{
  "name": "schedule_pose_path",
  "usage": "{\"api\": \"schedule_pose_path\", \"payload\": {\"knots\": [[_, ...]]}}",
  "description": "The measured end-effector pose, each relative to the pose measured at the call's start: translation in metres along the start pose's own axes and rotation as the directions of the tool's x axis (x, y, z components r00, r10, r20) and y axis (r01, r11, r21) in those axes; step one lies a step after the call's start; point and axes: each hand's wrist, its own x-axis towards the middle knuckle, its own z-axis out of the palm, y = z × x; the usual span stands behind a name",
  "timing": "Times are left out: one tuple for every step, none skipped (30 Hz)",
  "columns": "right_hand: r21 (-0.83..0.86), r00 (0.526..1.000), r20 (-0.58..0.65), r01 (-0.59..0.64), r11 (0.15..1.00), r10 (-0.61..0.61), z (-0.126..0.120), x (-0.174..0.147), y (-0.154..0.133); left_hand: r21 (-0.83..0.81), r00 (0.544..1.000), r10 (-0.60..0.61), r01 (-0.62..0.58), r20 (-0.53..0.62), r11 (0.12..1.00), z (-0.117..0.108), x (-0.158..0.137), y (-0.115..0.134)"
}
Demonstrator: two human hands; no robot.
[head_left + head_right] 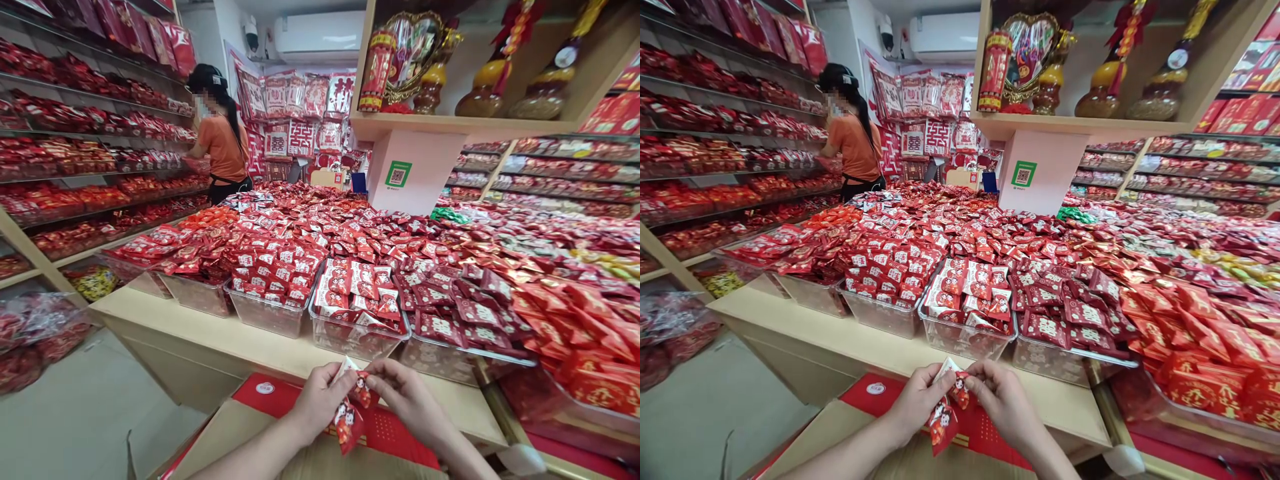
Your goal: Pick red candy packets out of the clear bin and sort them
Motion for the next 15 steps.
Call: {"api": "schedule_pose_path", "payload": {"knots": [[0.099,1.000,-0.013,-0.019,0.995,0.021,0.004,0.000,0.004,-0.023,0.999,-0.026,0.025,-0.032,0.999,0.001,0.000,0.001],[0.189,0.999,-0.023,-0.029,0.982,0.033,0.006,0.001,0.008,-0.045,0.997,-0.047,0.044,-0.056,0.998,0.001,0.000,0.001],[0.265,0.999,-0.028,-0.031,0.964,0.040,0.008,0.001,0.011,-0.064,0.996,-0.064,0.061,-0.058,0.996,0.002,0.000,0.002],[0.324,0.998,-0.033,-0.031,0.945,0.045,0.010,0.001,0.013,-0.076,0.996,-0.076,0.073,-0.048,0.994,0.002,-0.001,0.002],[0.372,0.998,-0.044,-0.033,0.928,0.054,0.012,0.002,0.014,-0.088,0.996,-0.081,0.077,-0.038,0.993,0.003,-0.001,0.003],[0.413,0.996,-0.061,-0.040,0.910,0.072,0.014,0.002,0.016,-0.099,0.996,-0.080,0.077,-0.035,0.992,0.004,-0.001,0.003],[0.449,0.992,-0.079,-0.053,0.892,0.098,0.016,0.001,0.017,-0.112,0.997,-0.072,0.068,-0.035,0.991,0.004,-0.001,0.003],[0.480,0.987,-0.096,-0.068,0.875,0.129,0.019,0.001,0.018,-0.121,0.998,-0.058,0.053,-0.039,0.991,0.004,-0.001,0.003],[0.499,0.982,-0.104,-0.085,0.862,0.157,0.021,0.000,0.020,-0.126,0.998,-0.041,0.035,-0.047,0.991,0.004,-0.001,0.003],[0.506,0.979,-0.109,-0.096,0.857,0.174,0.022,0.000,0.020,-0.120,0.998,-0.020,0.013,-0.056,0.993,0.003,-0.001,0.003],[0.495,0.978,-0.113,-0.097,0.864,0.175,0.022,-0.001,0.020,-0.100,0.998,0.009,-0.016,-0.064,0.995,0.003,-0.001,0.003],[0.460,0.979,-0.124,-0.088,0.883,0.161,0.019,-0.002,0.019,-0.069,0.997,0.036,-0.041,-0.067,0.997,0.002,-0.002,0.003],[0.405,0.978,-0.155,-0.065,0.912,0.138,0.014,-0.002,0.016,-0.037,0.996,0.053,-0.055,-0.067,0.998,0.001,-0.002,0.003],[0.339,0.972,-0.208,-0.033,0.940,0.109,0.007,-0.002,0.012,-0.009,0.996,0.063,-0.064,-0.064,0.998,0.000,-0.002,0.004],[0.270,0.958,-0.277,-0.003,0.963,0.081,-0.003,0.000,0.006,0.012,0.996,0.067,-0.066,-0.055,0.998,-0.001,-0.002,0.004]]}}
